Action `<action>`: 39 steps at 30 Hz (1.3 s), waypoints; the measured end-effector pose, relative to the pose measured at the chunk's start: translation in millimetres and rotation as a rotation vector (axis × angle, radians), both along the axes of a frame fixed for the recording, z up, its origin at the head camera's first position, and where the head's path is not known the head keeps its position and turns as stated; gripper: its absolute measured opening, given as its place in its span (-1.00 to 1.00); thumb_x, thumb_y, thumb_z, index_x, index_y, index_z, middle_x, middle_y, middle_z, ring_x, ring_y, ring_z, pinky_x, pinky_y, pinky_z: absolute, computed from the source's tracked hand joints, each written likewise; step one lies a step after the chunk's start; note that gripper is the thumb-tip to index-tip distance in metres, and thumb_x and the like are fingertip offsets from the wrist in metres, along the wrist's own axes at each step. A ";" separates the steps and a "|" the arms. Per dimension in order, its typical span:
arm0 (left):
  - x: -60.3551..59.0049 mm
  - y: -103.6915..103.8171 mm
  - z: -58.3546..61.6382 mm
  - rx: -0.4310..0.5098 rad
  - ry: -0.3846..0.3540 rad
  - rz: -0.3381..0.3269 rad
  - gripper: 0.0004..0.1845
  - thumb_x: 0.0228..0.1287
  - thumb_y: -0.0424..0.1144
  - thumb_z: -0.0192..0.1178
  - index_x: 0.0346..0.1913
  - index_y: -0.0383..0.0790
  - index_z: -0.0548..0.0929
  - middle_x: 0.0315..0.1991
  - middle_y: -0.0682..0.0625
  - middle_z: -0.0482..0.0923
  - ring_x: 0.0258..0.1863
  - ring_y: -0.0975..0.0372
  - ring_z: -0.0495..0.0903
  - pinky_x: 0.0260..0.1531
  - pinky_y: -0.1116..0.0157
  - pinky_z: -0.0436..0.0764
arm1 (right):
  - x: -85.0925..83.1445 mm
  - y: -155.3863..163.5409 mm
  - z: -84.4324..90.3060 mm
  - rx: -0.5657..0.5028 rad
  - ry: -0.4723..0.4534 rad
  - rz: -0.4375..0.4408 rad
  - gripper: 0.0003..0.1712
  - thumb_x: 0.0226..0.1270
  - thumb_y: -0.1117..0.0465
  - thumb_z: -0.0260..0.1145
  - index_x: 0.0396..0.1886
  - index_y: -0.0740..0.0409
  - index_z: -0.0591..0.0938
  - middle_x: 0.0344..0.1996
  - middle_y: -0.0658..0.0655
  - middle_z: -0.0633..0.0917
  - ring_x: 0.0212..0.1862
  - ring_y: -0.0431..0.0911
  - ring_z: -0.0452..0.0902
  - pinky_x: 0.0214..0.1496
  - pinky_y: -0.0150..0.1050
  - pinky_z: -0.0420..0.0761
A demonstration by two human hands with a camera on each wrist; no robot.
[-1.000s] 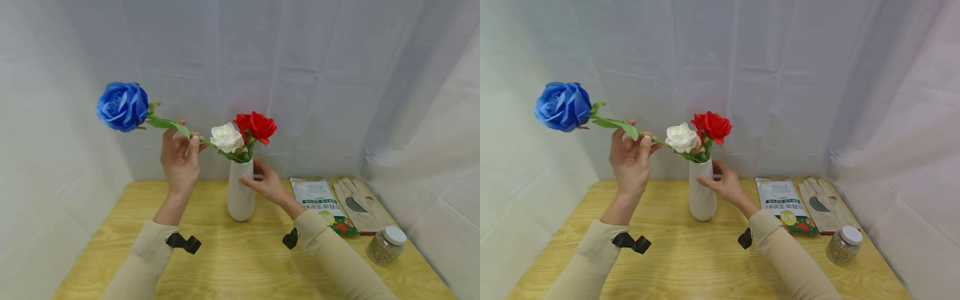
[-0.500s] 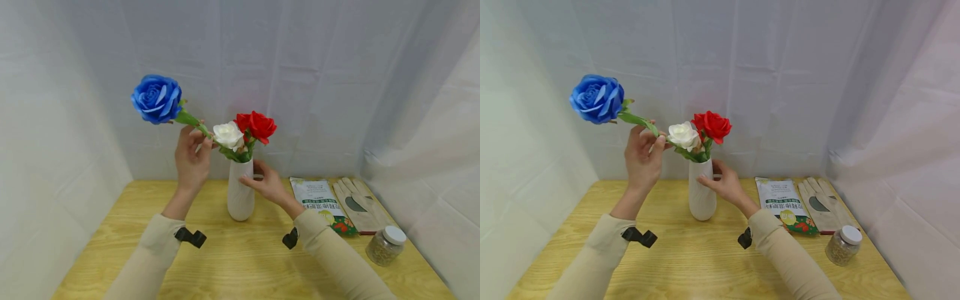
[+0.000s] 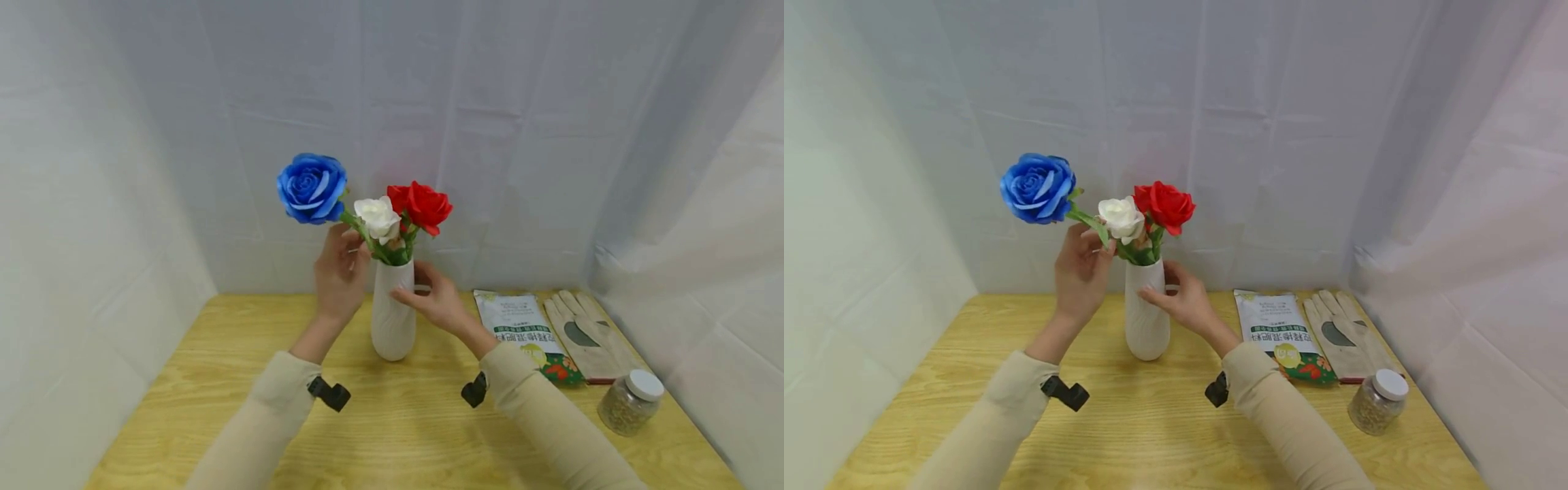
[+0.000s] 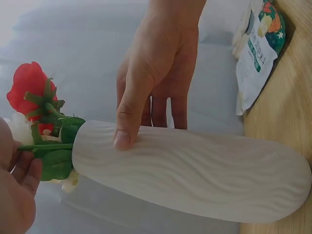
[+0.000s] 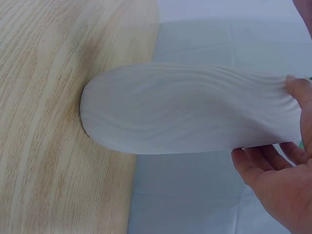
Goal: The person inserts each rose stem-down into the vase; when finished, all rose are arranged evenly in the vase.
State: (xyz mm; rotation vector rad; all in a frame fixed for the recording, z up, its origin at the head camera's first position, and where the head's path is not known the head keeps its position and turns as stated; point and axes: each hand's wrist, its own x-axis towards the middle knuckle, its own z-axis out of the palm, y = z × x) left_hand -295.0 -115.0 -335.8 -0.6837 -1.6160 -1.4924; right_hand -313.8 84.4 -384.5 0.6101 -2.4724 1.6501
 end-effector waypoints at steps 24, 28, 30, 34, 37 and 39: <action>-8.8 5.7 19.5 -0.168 0.091 0.127 -0.75 0.48 -0.42 0.27 0.13 -0.36 0.55 -0.22 -0.32 0.79 -0.23 -0.10 0.84 -0.17 -0.06 0.82 | -2.5 0.9 0.4 0.009 0.015 0.013 -0.26 0.39 0.14 0.52 0.47 0.20 0.46 0.24 0.29 0.68 0.27 0.14 0.63 0.32 0.13 0.67; -8.3 10.6 9.9 -0.250 0.022 0.119 -0.77 0.47 -0.40 0.28 0.11 -0.33 0.61 -0.19 -0.28 0.82 -0.22 -0.08 0.85 -0.18 -0.04 0.81 | -2.8 0.9 0.1 0.011 0.009 0.013 -0.30 0.41 0.11 0.51 0.45 0.16 0.48 0.23 0.26 0.69 0.28 0.13 0.64 0.32 0.12 0.67; -9.0 14.2 0.9 -0.282 0.013 0.109 -0.80 0.44 -0.43 0.29 0.05 -0.36 0.64 -0.20 -0.26 0.83 -0.23 -0.07 0.85 -0.18 -0.02 0.82 | -2.5 0.9 -0.4 0.020 0.016 0.015 -0.31 0.42 0.11 0.50 0.45 0.15 0.48 0.23 0.26 0.69 0.28 0.13 0.64 0.32 0.09 0.68; -11.1 19.4 -12.9 -0.286 0.050 0.135 -0.91 0.31 -0.48 0.34 -0.16 -0.36 0.70 -0.29 -0.25 0.77 -0.26 -0.09 0.78 -0.19 -0.03 0.78 | -1.7 1.2 -1.5 0.032 0.035 0.021 -0.32 0.43 0.14 0.48 0.46 0.17 0.47 0.24 0.28 0.68 0.28 0.15 0.64 0.29 0.04 0.71; -13.5 19.7 -16.7 -0.285 0.085 0.176 -0.96 0.28 -0.46 0.38 -0.31 -0.33 0.71 -0.36 -0.23 0.71 -0.25 -0.11 0.67 -0.15 -0.09 0.66 | -1.4 0.8 -1.9 0.039 0.039 0.016 -0.31 0.43 0.14 0.48 0.46 0.18 0.47 0.24 0.28 0.68 0.28 0.15 0.64 0.29 0.02 0.71; -15.7 18.6 -19.2 -0.284 0.102 0.198 -0.96 0.27 -0.44 0.40 -0.32 -0.31 0.75 -0.35 -0.22 0.72 -0.23 -0.11 0.65 -0.14 -0.09 0.61 | -1.2 0.3 -1.8 0.042 0.033 0.010 -0.31 0.43 0.13 0.49 0.46 0.17 0.47 0.24 0.28 0.68 0.28 0.13 0.65 0.29 0.02 0.71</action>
